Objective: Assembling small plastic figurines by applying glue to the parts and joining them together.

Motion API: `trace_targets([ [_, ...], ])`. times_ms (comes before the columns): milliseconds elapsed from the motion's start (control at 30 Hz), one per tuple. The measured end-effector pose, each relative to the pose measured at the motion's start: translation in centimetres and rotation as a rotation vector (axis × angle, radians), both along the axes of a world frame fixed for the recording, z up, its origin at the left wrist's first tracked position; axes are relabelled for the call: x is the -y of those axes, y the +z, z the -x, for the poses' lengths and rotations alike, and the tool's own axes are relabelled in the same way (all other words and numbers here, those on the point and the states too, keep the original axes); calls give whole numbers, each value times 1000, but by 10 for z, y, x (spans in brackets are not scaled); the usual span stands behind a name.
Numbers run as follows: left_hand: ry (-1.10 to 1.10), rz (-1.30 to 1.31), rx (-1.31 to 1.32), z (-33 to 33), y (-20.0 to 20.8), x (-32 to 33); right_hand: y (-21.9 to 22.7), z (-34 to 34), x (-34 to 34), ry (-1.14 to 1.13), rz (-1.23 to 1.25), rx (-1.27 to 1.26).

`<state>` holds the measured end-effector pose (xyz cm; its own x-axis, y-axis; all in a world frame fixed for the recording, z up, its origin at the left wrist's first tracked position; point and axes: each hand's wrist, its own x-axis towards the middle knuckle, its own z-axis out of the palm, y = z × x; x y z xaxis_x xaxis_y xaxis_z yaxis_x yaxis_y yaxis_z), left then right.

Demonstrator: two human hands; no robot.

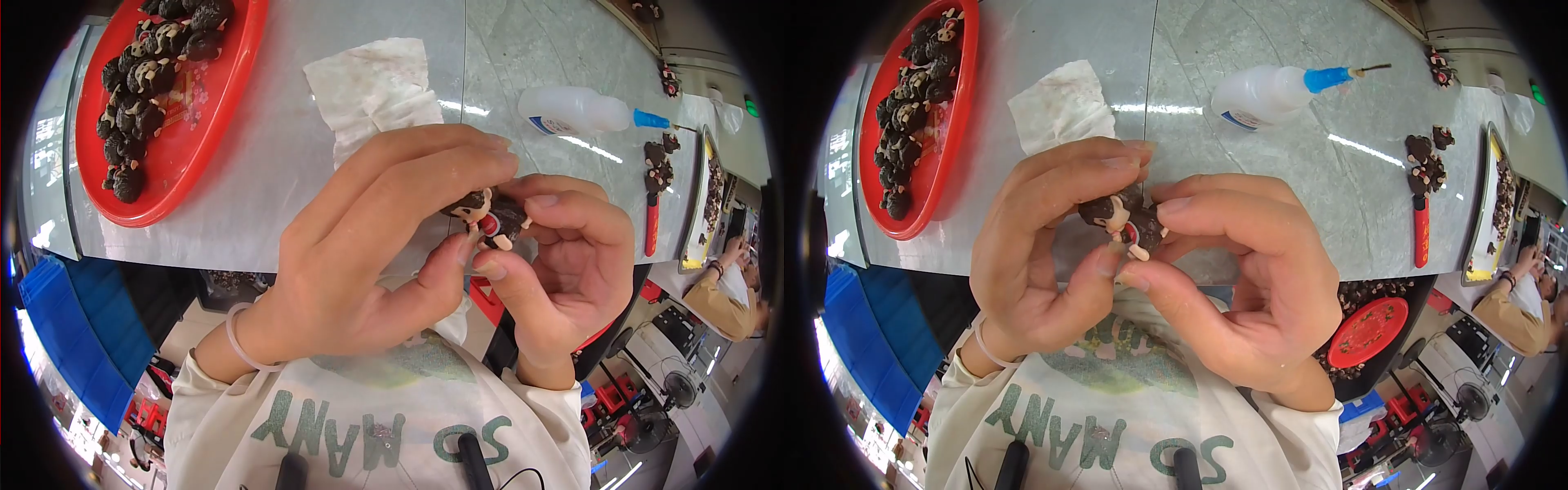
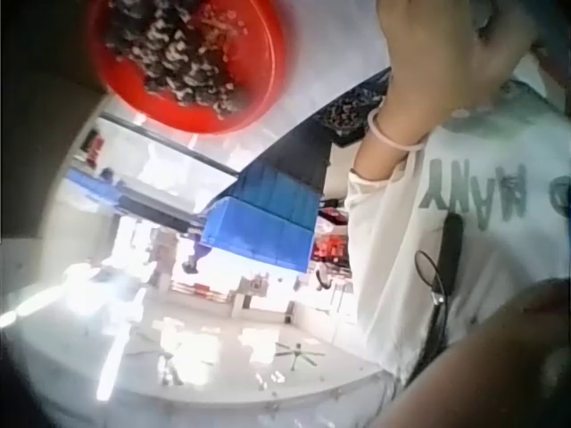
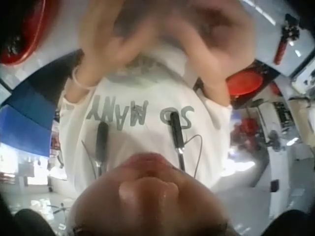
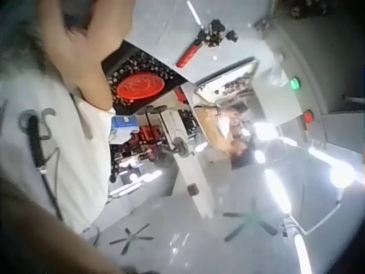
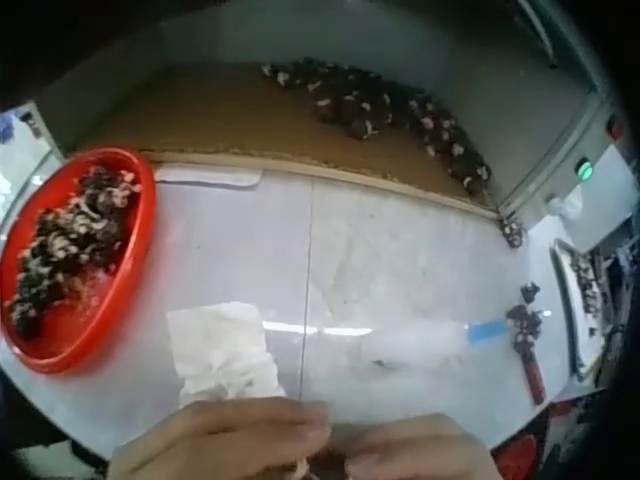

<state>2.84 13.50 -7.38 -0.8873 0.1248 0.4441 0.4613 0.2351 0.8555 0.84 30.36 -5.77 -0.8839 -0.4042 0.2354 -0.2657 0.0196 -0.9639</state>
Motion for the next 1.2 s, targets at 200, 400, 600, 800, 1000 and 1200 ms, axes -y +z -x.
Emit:
trace_targets([
  [200,-2,-8,43,-1,0,0,1,-1,2,-47,-65,-97],
  [400,-11,-29,59,0,1,0,1,-2,2,-60,-92,-161],
  [600,-42,-40,70,0,3,4,0,1,1,-39,-161,-297],
  [800,-94,-63,97,1,2,6,-2,1,3,-31,-213,-466],
  [1000,-119,-131,170,0,1,6,-3,2,7,-37,-212,-568],
  [1200,-108,-207,121,-1,2,10,3,8,0,60,-208,-454],
])
